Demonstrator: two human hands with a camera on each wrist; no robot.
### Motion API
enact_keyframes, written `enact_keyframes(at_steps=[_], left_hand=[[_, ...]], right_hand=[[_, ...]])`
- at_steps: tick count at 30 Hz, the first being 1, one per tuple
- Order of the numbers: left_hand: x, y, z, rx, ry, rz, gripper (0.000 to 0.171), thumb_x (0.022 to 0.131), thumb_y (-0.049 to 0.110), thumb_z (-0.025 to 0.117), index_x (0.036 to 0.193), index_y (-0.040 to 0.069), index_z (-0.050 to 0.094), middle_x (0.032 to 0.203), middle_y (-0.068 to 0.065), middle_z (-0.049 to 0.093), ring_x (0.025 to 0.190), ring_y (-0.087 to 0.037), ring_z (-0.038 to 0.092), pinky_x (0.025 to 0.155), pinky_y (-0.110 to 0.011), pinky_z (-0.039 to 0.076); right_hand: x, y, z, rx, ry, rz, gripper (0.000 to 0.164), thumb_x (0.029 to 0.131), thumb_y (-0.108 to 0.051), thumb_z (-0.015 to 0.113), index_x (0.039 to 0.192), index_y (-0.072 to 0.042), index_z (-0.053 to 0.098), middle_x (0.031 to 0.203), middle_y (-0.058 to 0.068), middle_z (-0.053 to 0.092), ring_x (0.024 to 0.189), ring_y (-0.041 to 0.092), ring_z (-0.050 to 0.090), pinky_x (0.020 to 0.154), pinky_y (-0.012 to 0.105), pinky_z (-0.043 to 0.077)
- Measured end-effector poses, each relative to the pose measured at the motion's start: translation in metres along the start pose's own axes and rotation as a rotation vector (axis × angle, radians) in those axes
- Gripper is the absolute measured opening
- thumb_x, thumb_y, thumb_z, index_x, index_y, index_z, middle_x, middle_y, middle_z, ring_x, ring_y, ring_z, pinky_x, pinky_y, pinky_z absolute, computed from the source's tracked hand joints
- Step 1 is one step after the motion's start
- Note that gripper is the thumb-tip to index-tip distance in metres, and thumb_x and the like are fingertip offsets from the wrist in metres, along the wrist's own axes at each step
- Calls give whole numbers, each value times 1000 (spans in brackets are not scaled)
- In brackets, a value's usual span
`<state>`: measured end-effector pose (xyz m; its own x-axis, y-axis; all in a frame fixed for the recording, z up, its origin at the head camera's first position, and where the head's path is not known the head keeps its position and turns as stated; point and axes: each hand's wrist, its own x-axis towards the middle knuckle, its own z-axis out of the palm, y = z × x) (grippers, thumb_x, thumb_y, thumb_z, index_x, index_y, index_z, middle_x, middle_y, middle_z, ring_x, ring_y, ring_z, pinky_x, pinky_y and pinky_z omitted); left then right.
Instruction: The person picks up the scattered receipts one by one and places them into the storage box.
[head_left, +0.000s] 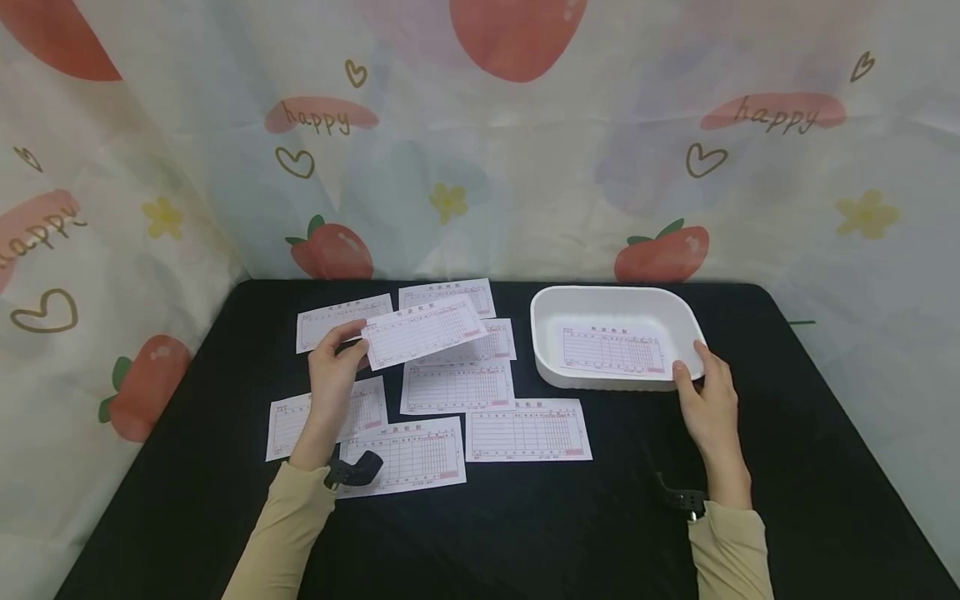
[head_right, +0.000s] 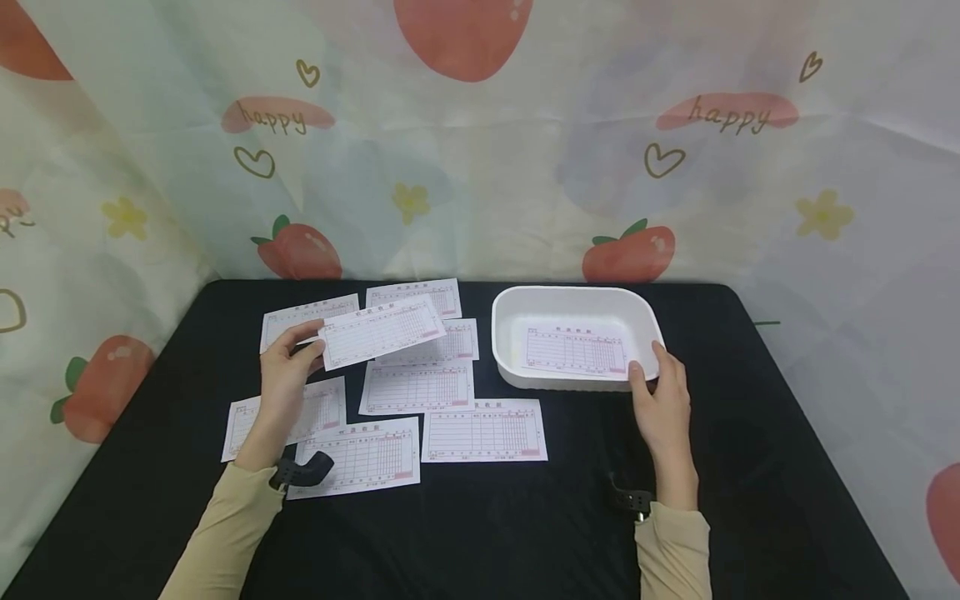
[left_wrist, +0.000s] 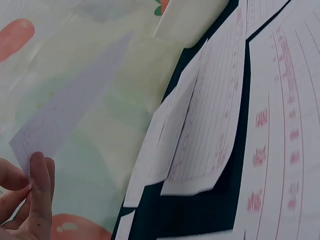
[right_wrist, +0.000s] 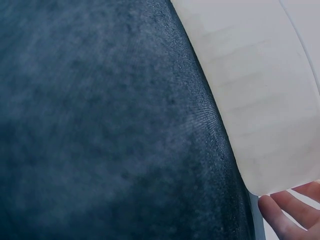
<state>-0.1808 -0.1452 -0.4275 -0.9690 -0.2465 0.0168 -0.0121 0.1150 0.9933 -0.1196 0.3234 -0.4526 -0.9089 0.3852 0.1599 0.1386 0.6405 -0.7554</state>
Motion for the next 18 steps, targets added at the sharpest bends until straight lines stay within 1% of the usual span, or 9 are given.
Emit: enact_keyframes(at_steps=[2,4,10,14,18], left_hand=[[0,1,7,-6,-13,1,33,94,6,54,126,10,60,129,-8,57,91,-3,65,88,-26,55],[1,3,14,-18,-29,4,33,94,5,54,126,10,61,129,-8,56,91,-4,65,88,-27,55],[1,7,36,-73,-71,18,33,93,3,54,125,7,61,128,-9,56,94,-10,65,83,-21,55],[-1,8,49,-88,-73,22,32,92,2,55,123,8,62,127,-8,56,94,-11,65,80,-19,54],[-2,9,63,-113,-76,30,32,91,0,55,121,7,63,125,-10,57,89,-10,64,76,-19,54]], right_hand=[[0,0,0,0,1,-1,57,101,-26,45,151,-7,27,151,25,30,134,45,35,105,62,35],[0,0,0,1,0,2,57,101,-26,44,151,-7,27,151,25,29,135,45,35,105,62,35],[0,0,1,6,10,-6,56,101,-25,45,150,-6,28,150,25,31,134,45,36,104,62,36],[0,0,2,-1,12,-12,56,100,-25,45,150,-5,29,149,26,32,133,45,37,104,62,37],[-1,1,1,-7,19,-20,55,100,-24,46,149,-4,30,148,27,32,133,46,36,103,63,37]])
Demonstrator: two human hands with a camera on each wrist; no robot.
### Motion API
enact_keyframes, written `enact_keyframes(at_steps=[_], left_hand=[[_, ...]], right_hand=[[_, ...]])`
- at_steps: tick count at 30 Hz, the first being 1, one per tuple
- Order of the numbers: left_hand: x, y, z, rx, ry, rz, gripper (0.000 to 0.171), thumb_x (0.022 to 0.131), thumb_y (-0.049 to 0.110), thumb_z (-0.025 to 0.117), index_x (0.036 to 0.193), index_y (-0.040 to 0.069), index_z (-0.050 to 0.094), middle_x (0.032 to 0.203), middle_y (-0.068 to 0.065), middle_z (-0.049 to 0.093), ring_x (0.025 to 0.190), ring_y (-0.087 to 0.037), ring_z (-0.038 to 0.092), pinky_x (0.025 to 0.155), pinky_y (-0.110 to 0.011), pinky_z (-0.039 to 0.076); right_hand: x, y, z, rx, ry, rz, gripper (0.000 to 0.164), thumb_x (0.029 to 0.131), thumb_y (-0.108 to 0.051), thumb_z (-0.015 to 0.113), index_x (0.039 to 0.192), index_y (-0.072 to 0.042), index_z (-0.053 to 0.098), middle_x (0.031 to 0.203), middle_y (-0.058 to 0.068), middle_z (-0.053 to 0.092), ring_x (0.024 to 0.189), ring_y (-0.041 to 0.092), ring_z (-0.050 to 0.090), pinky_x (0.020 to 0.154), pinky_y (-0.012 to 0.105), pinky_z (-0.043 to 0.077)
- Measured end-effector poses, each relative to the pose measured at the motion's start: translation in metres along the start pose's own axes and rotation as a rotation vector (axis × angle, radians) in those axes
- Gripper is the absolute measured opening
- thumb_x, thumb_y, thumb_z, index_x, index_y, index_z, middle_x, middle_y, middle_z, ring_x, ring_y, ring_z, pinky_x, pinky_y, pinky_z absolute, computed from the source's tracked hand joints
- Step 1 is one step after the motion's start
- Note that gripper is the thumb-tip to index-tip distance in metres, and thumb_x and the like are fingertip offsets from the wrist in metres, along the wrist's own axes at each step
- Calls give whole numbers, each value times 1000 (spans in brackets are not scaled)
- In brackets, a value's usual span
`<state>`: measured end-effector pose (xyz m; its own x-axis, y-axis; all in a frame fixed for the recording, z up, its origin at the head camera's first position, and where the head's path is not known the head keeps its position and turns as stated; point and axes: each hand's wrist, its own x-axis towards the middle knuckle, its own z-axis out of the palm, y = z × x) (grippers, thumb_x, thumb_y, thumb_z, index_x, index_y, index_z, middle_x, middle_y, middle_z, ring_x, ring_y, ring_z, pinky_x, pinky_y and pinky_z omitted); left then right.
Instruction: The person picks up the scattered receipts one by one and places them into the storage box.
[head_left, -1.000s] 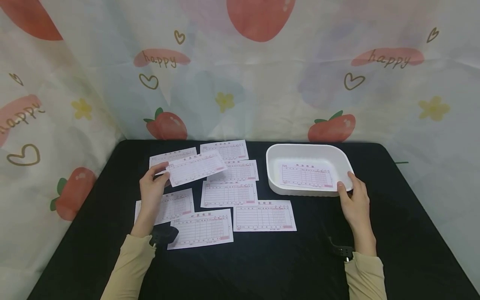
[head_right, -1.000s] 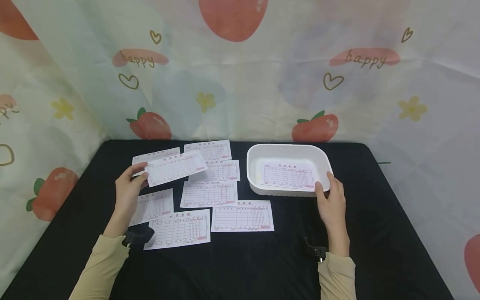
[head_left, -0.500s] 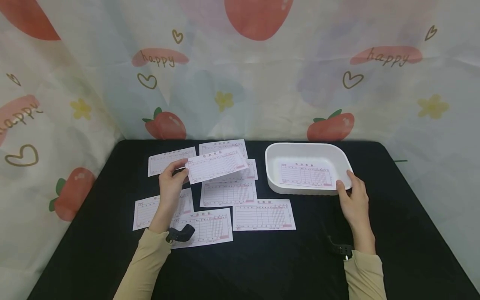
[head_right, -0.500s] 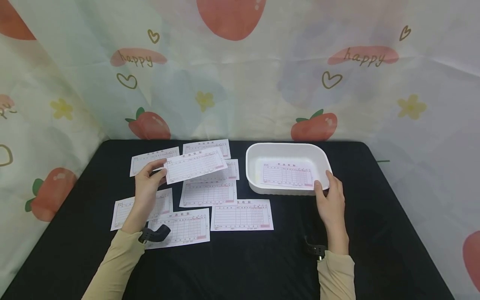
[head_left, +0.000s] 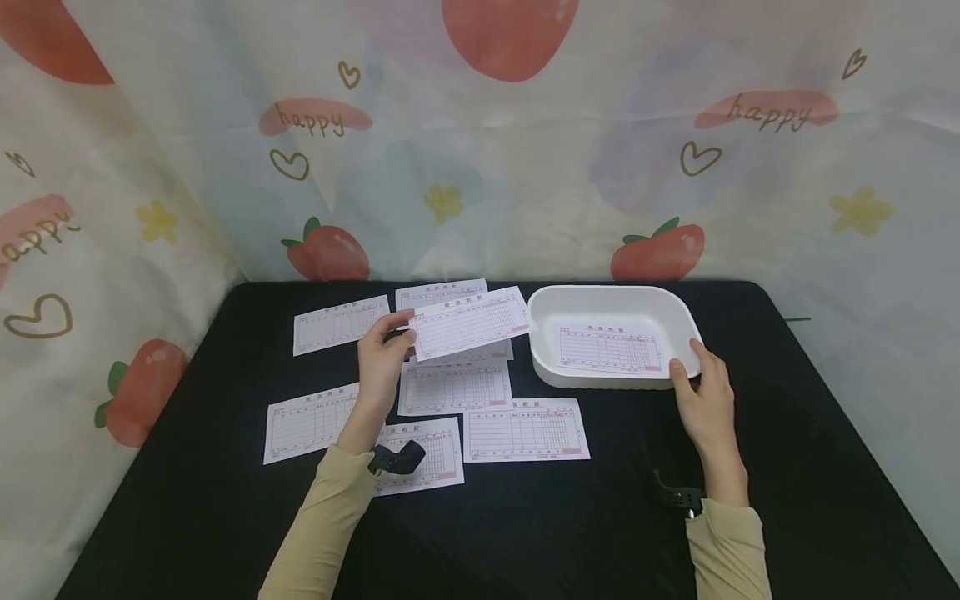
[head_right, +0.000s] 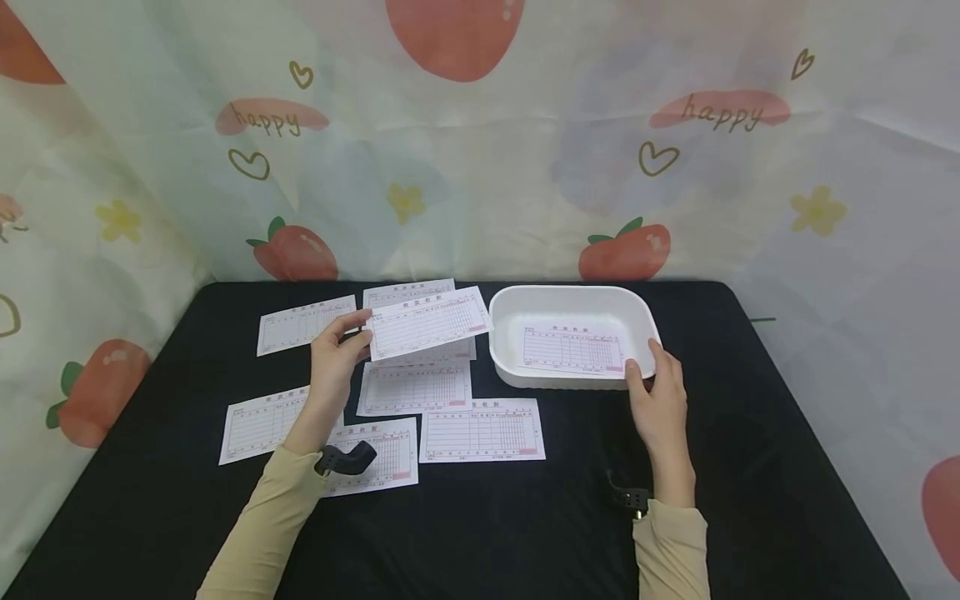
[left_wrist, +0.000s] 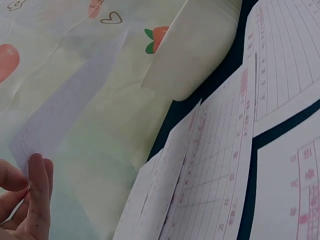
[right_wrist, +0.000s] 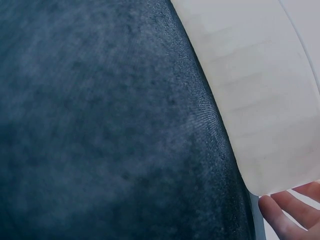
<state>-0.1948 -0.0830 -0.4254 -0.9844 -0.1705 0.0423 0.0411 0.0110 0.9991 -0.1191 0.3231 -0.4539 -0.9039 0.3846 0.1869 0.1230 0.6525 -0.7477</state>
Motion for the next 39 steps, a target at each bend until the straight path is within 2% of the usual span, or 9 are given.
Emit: enact_keyframes(at_steps=[3,9,15,25,32,35,39], left_hand=[[0,1,10,-5,-8,-2,32,90,1,56,121,7,64,124,-10,57,88,-11,64,76,-23,55],[3,-1,31,1,-47,-19,31,90,4,57,119,11,65,124,-7,58,95,-20,67,87,-39,56],[3,-2,54,-6,-89,-28,31,90,3,57,118,12,66,124,-7,59,93,-19,69,88,-42,55],[3,0,95,22,-164,-23,32,88,1,57,117,10,66,124,-10,61,90,-21,70,85,-41,57],[6,6,124,65,-238,30,30,89,3,58,117,8,66,119,-11,62,82,-17,70,81,-40,58],[8,9,136,97,-261,51,30,89,3,58,117,8,66,117,-11,64,80,-15,69,76,-36,59],[9,12,151,158,-300,81,31,89,3,56,119,6,64,117,-13,65,80,-17,69,68,-26,58]], right_hand=[[0,0,0,0,0,-4,55,100,-24,46,149,-4,30,148,27,32,133,46,36,103,63,36],[0,1,1,-1,-1,-5,56,100,-25,46,149,-4,30,148,27,33,133,47,36,103,63,37],[1,0,1,4,-1,3,56,100,-25,46,149,-4,30,148,27,32,133,47,36,103,63,37],[1,1,0,4,-2,6,56,100,-25,46,150,-6,30,149,26,32,134,46,36,103,63,37],[0,1,-1,4,-9,6,56,100,-26,45,150,-5,29,149,27,32,132,46,36,103,63,37],[1,1,-1,4,-12,4,56,100,-26,45,150,-5,29,149,27,31,132,46,36,103,63,37],[1,2,-1,1,-10,-2,56,100,-26,45,150,-5,29,148,27,32,132,46,36,103,63,37]])
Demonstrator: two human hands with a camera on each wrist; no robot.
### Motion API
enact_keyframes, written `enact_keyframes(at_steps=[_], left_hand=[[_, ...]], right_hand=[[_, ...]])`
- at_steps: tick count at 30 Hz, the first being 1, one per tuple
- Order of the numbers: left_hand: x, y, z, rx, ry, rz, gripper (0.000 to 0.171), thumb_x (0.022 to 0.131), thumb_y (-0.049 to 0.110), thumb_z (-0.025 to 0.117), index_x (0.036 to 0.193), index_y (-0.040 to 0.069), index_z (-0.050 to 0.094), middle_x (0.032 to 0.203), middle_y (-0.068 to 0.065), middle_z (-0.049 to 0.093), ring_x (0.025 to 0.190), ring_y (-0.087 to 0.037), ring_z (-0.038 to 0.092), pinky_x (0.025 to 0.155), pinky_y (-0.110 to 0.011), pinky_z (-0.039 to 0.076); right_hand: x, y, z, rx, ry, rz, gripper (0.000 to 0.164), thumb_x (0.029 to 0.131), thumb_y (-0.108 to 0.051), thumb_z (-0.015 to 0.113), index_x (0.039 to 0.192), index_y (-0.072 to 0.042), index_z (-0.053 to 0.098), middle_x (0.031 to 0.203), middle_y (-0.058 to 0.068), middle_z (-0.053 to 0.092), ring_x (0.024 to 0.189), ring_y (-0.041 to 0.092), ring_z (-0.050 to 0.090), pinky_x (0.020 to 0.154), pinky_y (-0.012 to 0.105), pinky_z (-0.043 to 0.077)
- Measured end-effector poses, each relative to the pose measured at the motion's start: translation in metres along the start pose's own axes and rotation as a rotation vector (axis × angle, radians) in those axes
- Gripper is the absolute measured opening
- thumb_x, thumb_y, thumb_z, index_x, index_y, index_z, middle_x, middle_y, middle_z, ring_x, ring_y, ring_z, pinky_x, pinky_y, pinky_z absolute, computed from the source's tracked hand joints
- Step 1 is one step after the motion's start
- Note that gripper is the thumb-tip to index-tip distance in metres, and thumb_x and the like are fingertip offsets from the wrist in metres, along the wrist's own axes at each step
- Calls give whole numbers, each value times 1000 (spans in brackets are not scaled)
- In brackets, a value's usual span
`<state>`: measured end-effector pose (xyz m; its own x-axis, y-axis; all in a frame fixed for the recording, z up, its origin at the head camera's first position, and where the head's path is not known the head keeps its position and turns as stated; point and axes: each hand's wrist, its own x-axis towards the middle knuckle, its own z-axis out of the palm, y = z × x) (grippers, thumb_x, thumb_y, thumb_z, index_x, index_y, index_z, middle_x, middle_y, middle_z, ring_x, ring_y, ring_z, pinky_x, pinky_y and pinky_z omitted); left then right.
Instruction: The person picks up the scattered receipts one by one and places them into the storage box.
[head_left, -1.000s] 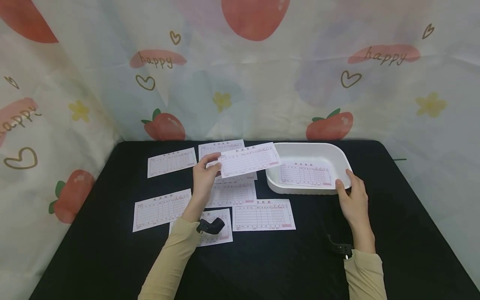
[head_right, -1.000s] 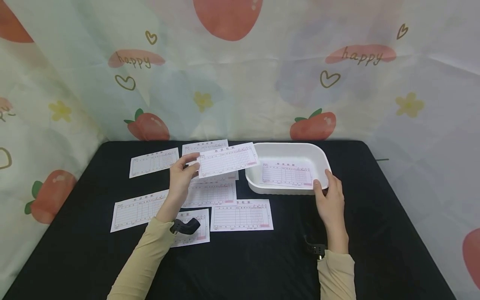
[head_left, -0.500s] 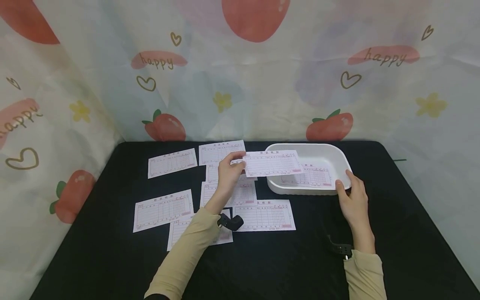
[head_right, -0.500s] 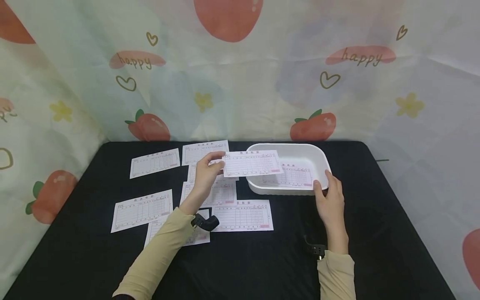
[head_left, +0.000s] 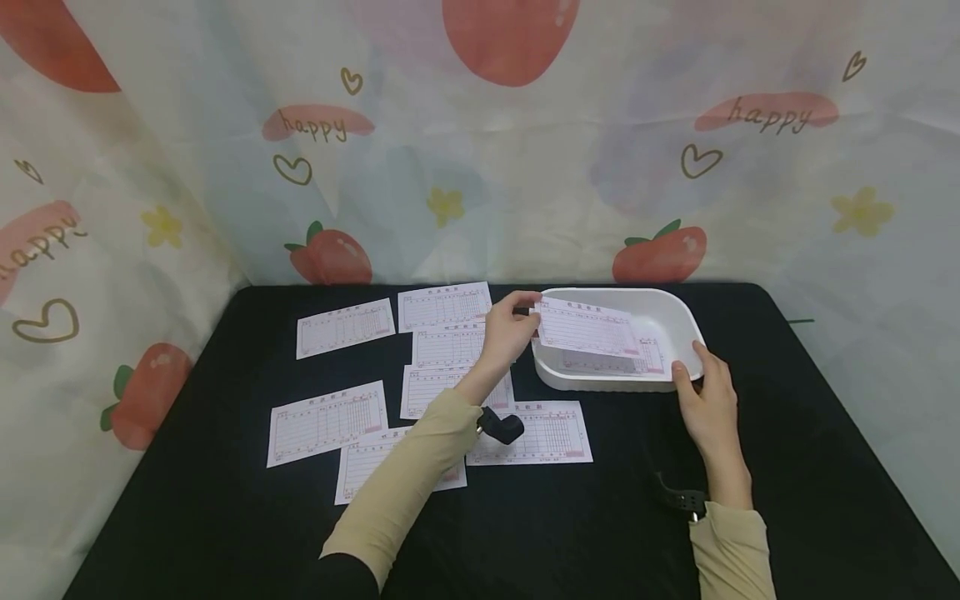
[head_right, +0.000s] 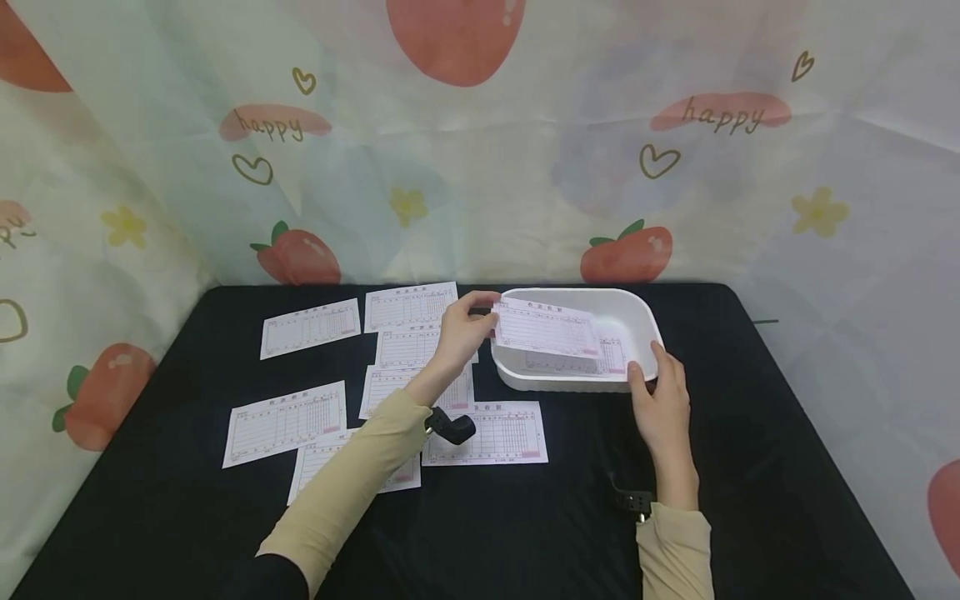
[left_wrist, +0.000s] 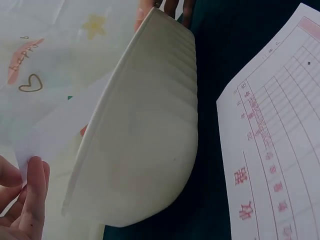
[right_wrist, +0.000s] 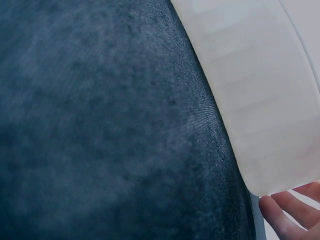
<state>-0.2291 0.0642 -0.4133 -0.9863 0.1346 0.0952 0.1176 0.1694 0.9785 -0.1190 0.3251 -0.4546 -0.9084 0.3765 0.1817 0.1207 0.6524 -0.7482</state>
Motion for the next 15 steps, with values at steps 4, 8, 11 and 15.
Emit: enact_keyframes(at_steps=[4,8,11,15], left_hand=[[3,4,11,48,-44,23,33,89,2,55,121,4,63,117,-14,64,80,-22,71,66,-24,57],[5,7,21,128,-64,48,33,89,3,56,120,6,64,116,-13,64,85,-21,70,63,-18,52],[6,8,26,180,-71,69,32,89,5,57,120,8,65,115,-10,65,87,-20,69,61,-15,46],[6,9,33,213,-83,91,32,88,4,58,119,9,66,114,-9,66,85,-19,70,59,-13,45]], right_hand=[[0,0,0,1,-1,-2,56,100,-26,45,150,-5,29,148,27,32,132,47,36,103,63,37],[0,-1,0,4,-1,-2,56,100,-26,45,150,-5,29,148,27,32,132,47,36,102,64,37],[-1,-2,0,5,1,-2,56,100,-25,46,149,-4,29,148,28,32,132,47,36,102,64,37],[-1,-1,0,3,6,-3,55,100,-24,46,149,-4,30,147,28,33,132,47,37,102,63,37]])
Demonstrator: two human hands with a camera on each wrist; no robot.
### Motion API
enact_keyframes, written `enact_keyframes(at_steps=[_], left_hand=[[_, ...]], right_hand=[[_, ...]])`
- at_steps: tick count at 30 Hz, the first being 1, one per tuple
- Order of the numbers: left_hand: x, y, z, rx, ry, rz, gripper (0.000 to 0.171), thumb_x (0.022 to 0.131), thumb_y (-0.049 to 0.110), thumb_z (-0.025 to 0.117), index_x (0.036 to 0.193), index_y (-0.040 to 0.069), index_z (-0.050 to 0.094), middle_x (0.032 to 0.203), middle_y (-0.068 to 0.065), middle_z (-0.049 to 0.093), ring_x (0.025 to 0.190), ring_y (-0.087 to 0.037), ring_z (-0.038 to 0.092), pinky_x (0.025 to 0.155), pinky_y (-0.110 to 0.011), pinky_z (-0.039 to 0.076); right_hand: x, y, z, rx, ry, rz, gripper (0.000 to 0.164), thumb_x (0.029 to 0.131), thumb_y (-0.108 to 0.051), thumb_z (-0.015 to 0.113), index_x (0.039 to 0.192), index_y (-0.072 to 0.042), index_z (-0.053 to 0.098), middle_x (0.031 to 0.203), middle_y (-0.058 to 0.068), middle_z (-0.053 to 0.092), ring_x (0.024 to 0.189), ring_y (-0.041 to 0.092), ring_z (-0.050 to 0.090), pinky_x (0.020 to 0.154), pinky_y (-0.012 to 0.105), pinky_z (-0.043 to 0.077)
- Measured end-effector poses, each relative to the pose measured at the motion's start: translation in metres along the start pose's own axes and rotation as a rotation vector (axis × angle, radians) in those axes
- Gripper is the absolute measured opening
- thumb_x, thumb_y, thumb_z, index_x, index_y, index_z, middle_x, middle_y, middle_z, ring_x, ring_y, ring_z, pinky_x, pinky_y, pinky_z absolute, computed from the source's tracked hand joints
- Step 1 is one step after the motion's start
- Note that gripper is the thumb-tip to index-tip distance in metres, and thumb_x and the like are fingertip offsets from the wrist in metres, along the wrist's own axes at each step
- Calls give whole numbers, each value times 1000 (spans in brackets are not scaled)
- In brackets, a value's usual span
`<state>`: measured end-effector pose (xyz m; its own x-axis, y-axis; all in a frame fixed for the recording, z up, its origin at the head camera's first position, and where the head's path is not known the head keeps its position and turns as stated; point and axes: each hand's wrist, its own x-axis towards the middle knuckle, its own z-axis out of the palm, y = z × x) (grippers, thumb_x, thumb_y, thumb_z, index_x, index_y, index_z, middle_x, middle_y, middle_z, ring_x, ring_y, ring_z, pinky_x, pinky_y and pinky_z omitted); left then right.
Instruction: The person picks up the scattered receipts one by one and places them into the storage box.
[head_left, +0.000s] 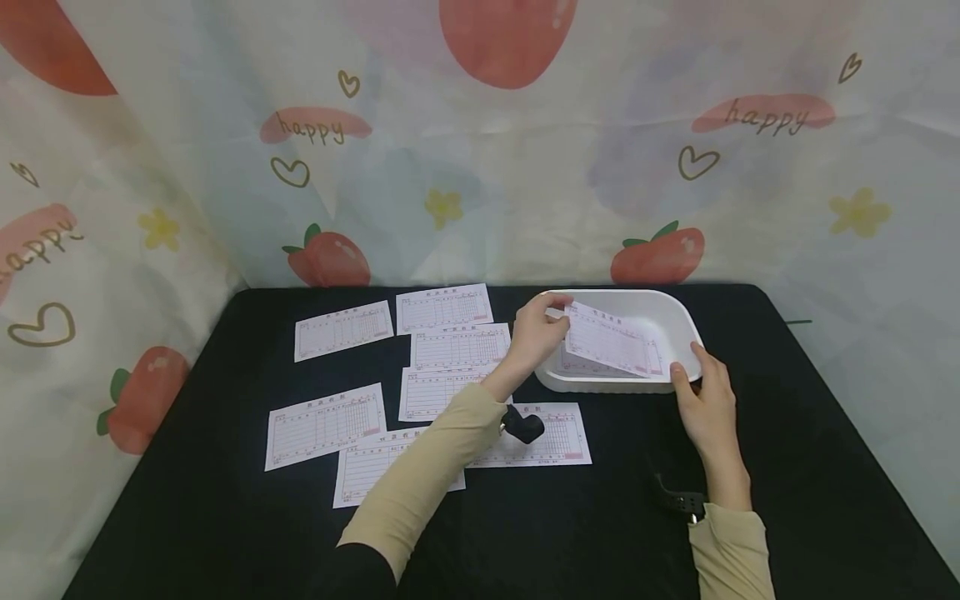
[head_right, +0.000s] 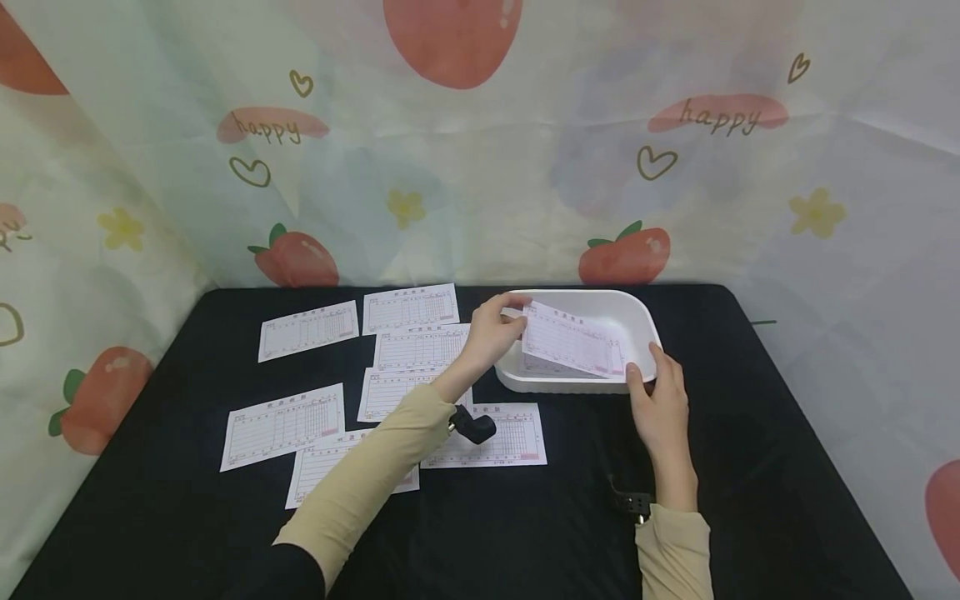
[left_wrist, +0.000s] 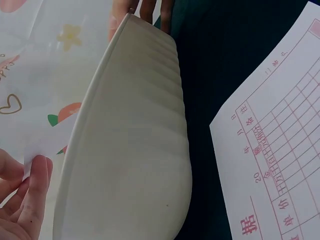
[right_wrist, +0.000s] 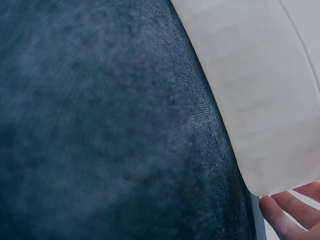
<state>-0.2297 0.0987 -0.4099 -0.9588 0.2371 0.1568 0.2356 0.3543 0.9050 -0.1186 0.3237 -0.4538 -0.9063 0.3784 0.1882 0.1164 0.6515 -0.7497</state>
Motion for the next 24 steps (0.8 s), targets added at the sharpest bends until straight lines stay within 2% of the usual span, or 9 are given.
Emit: enact_keyframes(at_steps=[4,13,19,24], left_hand=[[-1,1,4,56,-20,30,34,86,4,59,118,9,66,115,-9,67,86,-19,72,62,-13,47],[-7,2,4,163,-111,89,37,87,6,57,123,7,63,116,-10,67,94,-19,71,71,-15,51],[-13,2,0,201,-113,80,43,88,10,56,131,11,57,115,-10,70,97,-17,70,77,-20,54],[-18,0,-9,189,-91,117,42,90,9,54,132,9,55,121,-13,67,101,-18,70,81,-22,55]], right_hand=[[1,0,1,-13,8,-7,55,100,-24,46,149,-3,31,147,28,34,132,47,37,102,63,38],[0,-1,1,-12,13,-5,55,100,-23,47,148,-3,31,147,27,34,133,46,37,102,62,37],[0,0,1,-10,11,-4,55,100,-22,47,148,-2,31,147,28,34,133,46,37,102,62,38],[1,1,1,-10,8,-5,55,100,-23,46,149,-3,31,147,27,33,133,46,37,102,63,38]])
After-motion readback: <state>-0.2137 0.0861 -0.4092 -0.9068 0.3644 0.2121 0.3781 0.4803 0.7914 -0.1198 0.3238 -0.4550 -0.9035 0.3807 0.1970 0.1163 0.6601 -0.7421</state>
